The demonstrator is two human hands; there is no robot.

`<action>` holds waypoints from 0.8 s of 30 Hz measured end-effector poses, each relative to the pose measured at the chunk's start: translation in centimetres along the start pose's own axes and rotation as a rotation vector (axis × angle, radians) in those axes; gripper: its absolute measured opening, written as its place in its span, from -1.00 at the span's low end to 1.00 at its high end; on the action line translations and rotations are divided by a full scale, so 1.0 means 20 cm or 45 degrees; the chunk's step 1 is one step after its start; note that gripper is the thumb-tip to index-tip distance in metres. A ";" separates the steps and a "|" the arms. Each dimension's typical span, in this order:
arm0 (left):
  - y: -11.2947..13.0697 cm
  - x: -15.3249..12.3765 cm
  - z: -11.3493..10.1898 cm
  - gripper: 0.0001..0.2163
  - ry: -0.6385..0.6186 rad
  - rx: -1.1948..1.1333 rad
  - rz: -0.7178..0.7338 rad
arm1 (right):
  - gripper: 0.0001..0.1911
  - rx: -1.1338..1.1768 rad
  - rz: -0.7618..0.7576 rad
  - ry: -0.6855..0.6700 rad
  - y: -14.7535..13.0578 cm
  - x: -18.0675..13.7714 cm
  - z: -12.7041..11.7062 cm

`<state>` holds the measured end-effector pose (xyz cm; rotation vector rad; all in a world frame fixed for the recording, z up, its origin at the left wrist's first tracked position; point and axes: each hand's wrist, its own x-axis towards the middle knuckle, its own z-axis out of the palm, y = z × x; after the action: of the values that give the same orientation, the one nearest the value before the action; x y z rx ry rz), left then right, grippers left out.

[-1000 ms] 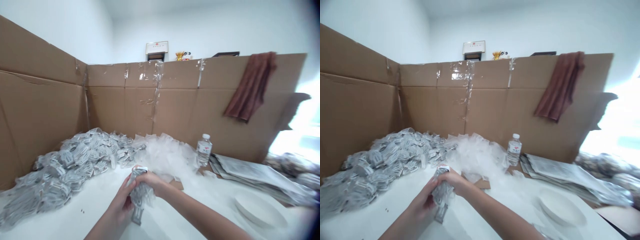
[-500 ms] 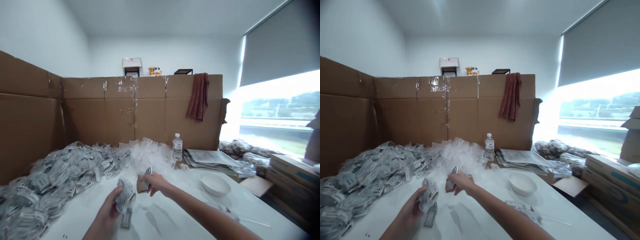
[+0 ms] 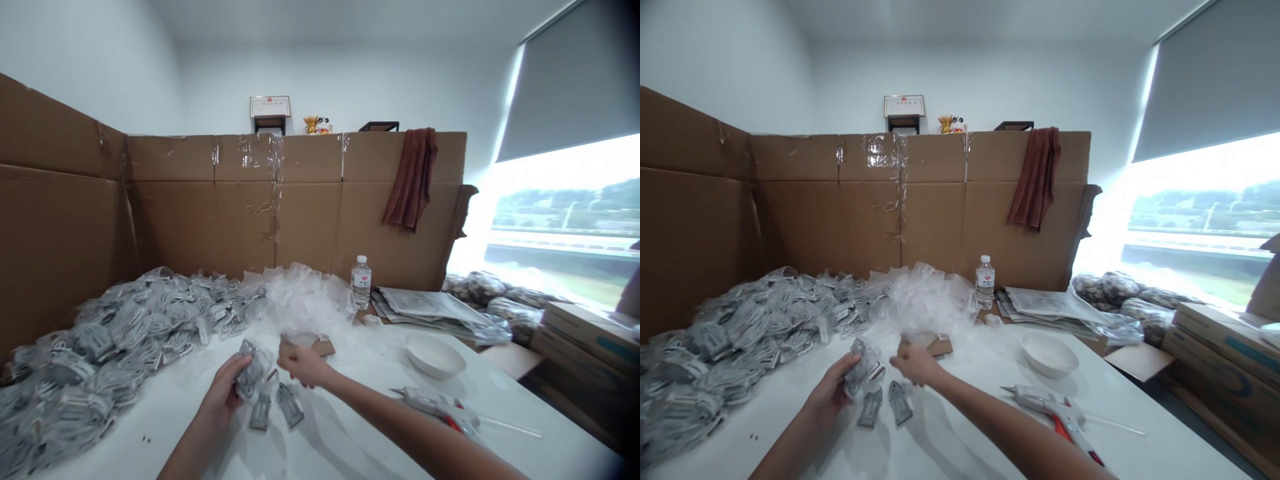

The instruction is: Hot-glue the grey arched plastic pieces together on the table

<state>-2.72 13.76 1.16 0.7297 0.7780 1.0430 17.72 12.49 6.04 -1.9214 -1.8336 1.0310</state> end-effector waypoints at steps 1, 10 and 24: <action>-0.01 0.00 0.00 -0.66 -0.023 0.018 0.004 | -0.61 0.030 -0.053 0.024 -0.03 0.01 -0.03; -0.06 0.03 -0.01 -0.43 -0.115 0.141 -0.027 | -0.71 0.190 -0.419 -0.179 -0.21 0.08 -0.08; -0.02 0.01 -0.01 -0.62 0.123 0.113 0.012 | -0.74 0.120 -0.359 0.087 0.16 0.03 -0.28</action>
<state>-2.68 13.93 0.67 0.7634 0.9093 1.0635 23.76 13.96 7.69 -1.5683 -1.9117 0.9285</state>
